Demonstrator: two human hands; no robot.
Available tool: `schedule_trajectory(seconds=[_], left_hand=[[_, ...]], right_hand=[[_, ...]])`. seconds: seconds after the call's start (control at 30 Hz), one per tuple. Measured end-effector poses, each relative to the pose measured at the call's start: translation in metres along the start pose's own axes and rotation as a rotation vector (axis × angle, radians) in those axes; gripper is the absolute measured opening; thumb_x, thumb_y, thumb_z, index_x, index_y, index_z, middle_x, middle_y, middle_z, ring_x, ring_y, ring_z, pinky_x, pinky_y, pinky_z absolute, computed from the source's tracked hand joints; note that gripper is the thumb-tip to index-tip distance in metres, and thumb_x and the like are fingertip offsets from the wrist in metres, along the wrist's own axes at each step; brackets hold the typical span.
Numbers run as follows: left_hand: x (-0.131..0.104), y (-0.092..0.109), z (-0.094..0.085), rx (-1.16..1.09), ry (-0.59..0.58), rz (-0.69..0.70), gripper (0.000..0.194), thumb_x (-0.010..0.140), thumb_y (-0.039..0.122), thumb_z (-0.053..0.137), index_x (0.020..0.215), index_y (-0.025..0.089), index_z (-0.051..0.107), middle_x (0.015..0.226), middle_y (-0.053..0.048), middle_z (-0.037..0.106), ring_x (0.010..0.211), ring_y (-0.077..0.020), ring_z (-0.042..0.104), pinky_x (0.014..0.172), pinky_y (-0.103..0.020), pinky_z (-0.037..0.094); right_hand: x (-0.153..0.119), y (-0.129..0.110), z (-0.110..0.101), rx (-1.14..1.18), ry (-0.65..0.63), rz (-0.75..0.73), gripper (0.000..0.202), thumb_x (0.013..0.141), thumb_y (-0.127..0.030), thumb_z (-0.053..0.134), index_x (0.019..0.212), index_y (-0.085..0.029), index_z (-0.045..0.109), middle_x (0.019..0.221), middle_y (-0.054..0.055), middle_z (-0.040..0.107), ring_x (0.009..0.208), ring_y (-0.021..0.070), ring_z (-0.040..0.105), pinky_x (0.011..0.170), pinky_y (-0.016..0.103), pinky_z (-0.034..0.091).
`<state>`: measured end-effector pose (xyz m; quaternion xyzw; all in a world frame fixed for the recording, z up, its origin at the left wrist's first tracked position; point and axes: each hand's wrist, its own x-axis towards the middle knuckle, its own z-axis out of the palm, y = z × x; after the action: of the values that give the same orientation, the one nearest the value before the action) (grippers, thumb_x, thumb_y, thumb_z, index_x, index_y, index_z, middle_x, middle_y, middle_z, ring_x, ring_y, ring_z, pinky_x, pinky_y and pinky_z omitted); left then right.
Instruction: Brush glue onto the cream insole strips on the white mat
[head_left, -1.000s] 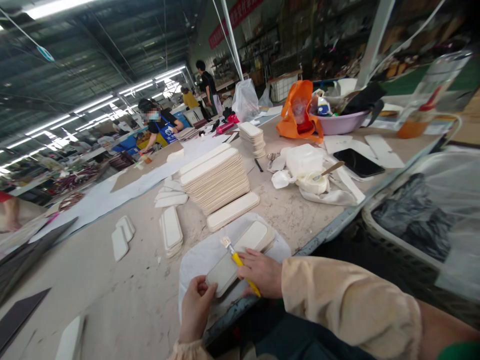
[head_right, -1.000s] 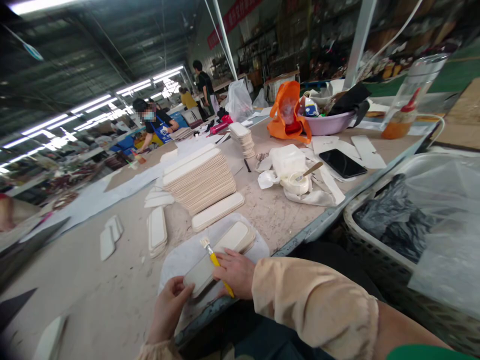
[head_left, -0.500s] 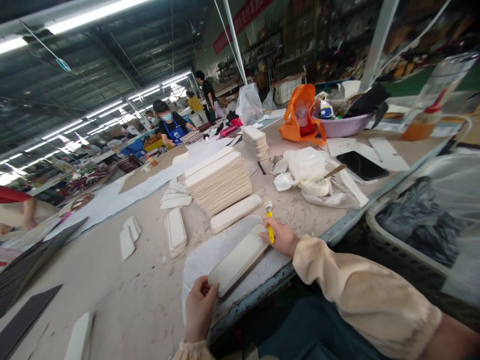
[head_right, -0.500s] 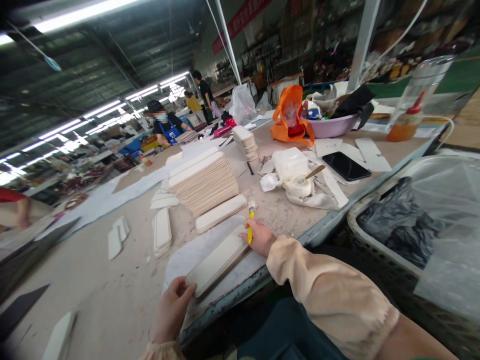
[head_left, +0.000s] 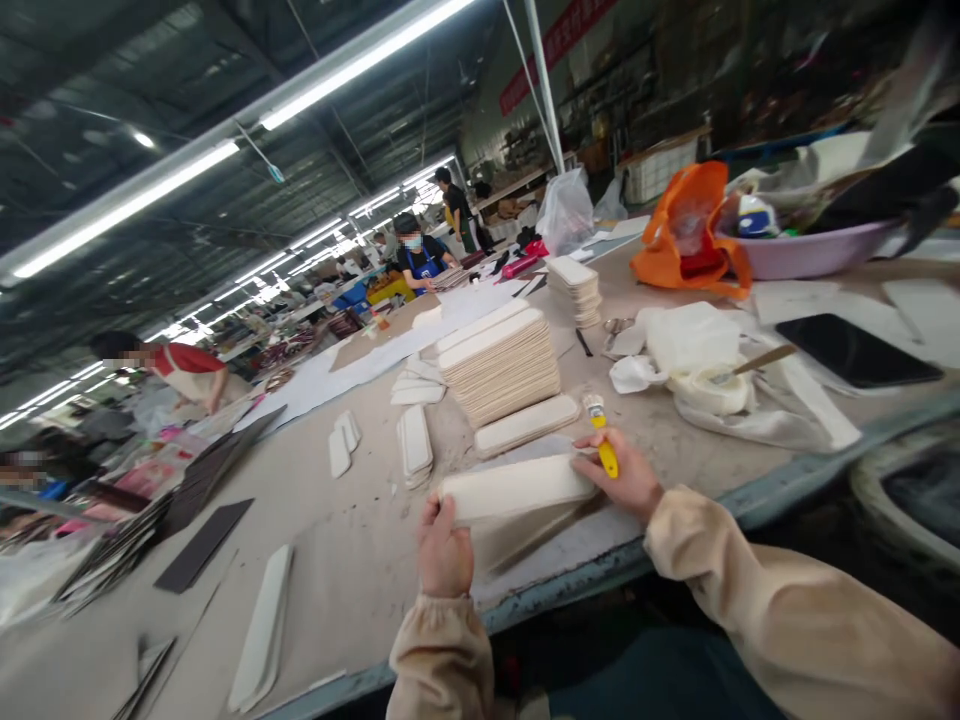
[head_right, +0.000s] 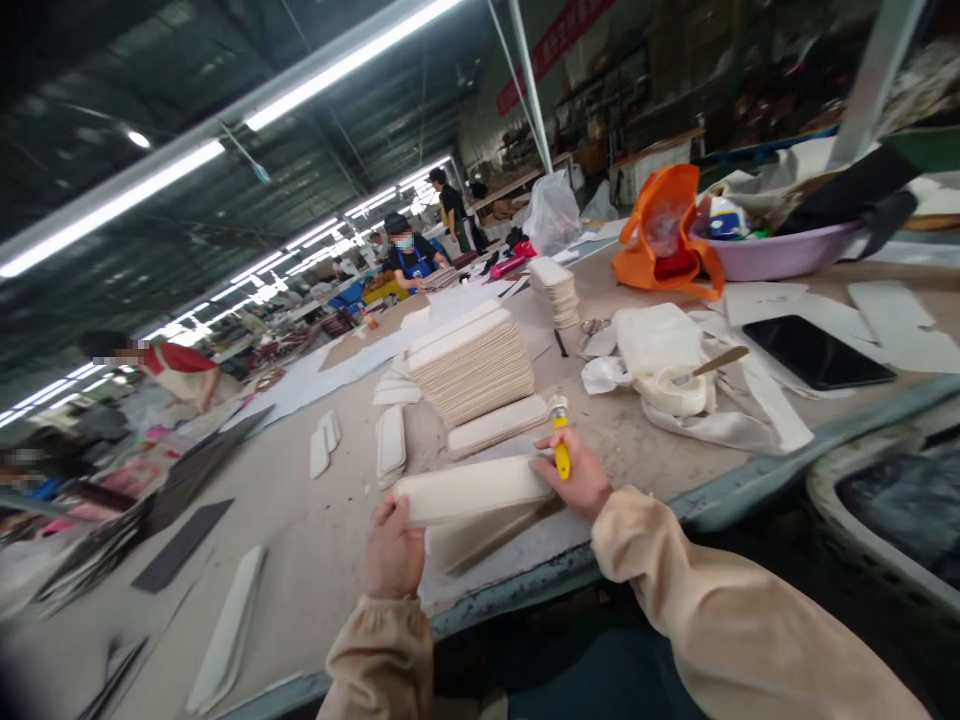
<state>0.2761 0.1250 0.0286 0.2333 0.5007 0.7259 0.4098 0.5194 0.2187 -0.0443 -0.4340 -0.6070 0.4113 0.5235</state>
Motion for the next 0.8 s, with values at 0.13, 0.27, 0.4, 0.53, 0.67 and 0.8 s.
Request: schedule_trajectory(seconds=[0.13, 0.27, 0.4, 0.53, 0.67, 0.8], left_hand=[[-0.003, 0.009, 0.017, -0.010, -0.029, 0.063, 0.024, 0.065, 0.029, 0.071, 0.084, 0.020, 0.060, 0.082, -0.002, 0.069, 0.079, -0.0160, 0.064, 0.077, -0.030, 0.050], [-0.009, 0.011, 0.027, -0.012, -0.009, 0.087, 0.034, 0.060, 0.026, 0.074, 0.090, 0.018, 0.061, 0.083, -0.001, 0.068, 0.078, -0.0150, 0.064, 0.078, -0.030, 0.048], [-0.012, 0.007, 0.030, 0.009, 0.007, 0.055, 0.034, 0.059, 0.023, 0.069, 0.092, 0.017, 0.060, 0.078, 0.000, 0.067, 0.073, -0.0144, 0.063, 0.076, -0.029, 0.047], [-0.012, 0.004, 0.029, 0.061, 0.042, 0.038, 0.040, 0.059, 0.023, 0.062, 0.098, 0.017, 0.059, 0.078, 0.000, 0.067, 0.073, -0.0155, 0.063, 0.076, -0.031, 0.048], [-0.012, 0.003, 0.029, 0.119, 0.076, 0.024, 0.051, 0.057, 0.022, 0.059, 0.108, 0.018, 0.057, 0.085, -0.002, 0.067, 0.080, -0.0182, 0.063, 0.077, -0.032, 0.049], [-0.014, 0.003, 0.030, 0.171, 0.069, -0.025, 0.057, 0.055, 0.019, 0.055, 0.112, 0.019, 0.056, 0.089, -0.003, 0.067, 0.083, -0.0201, 0.063, 0.080, -0.035, 0.050]], right_hand=[[0.002, -0.002, -0.003, 0.111, 0.046, 0.013, 0.043, 0.069, -0.045, 0.072, 0.084, -0.024, 0.038, 0.093, 0.003, 0.066, 0.061, 0.0133, 0.056, 0.060, 0.030, 0.048], [0.005, 0.000, -0.007, 0.281, 0.095, 0.070, 0.049, 0.063, -0.048, 0.077, 0.083, -0.024, 0.040, 0.085, 0.001, 0.064, 0.071, 0.0156, 0.060, 0.065, 0.029, 0.049], [0.007, 0.003, -0.010, 0.354, 0.130, 0.075, 0.049, 0.060, -0.045, 0.080, 0.082, -0.024, 0.041, 0.077, -0.003, 0.059, 0.069, 0.0138, 0.057, 0.064, 0.026, 0.048], [0.007, 0.002, -0.012, 0.394, 0.152, 0.064, 0.049, 0.060, -0.043, 0.080, 0.083, -0.024, 0.042, 0.074, -0.004, 0.057, 0.066, 0.0124, 0.055, 0.061, 0.025, 0.046], [0.006, -0.005, -0.013, 0.414, 0.174, 0.071, 0.050, 0.059, -0.044, 0.081, 0.081, -0.023, 0.041, 0.070, -0.005, 0.055, 0.063, 0.0122, 0.053, 0.059, 0.025, 0.046], [0.006, -0.010, -0.014, 0.406, 0.222, 0.107, 0.052, 0.057, -0.047, 0.081, 0.080, -0.023, 0.041, 0.068, -0.005, 0.054, 0.060, 0.0116, 0.052, 0.056, 0.025, 0.044]])
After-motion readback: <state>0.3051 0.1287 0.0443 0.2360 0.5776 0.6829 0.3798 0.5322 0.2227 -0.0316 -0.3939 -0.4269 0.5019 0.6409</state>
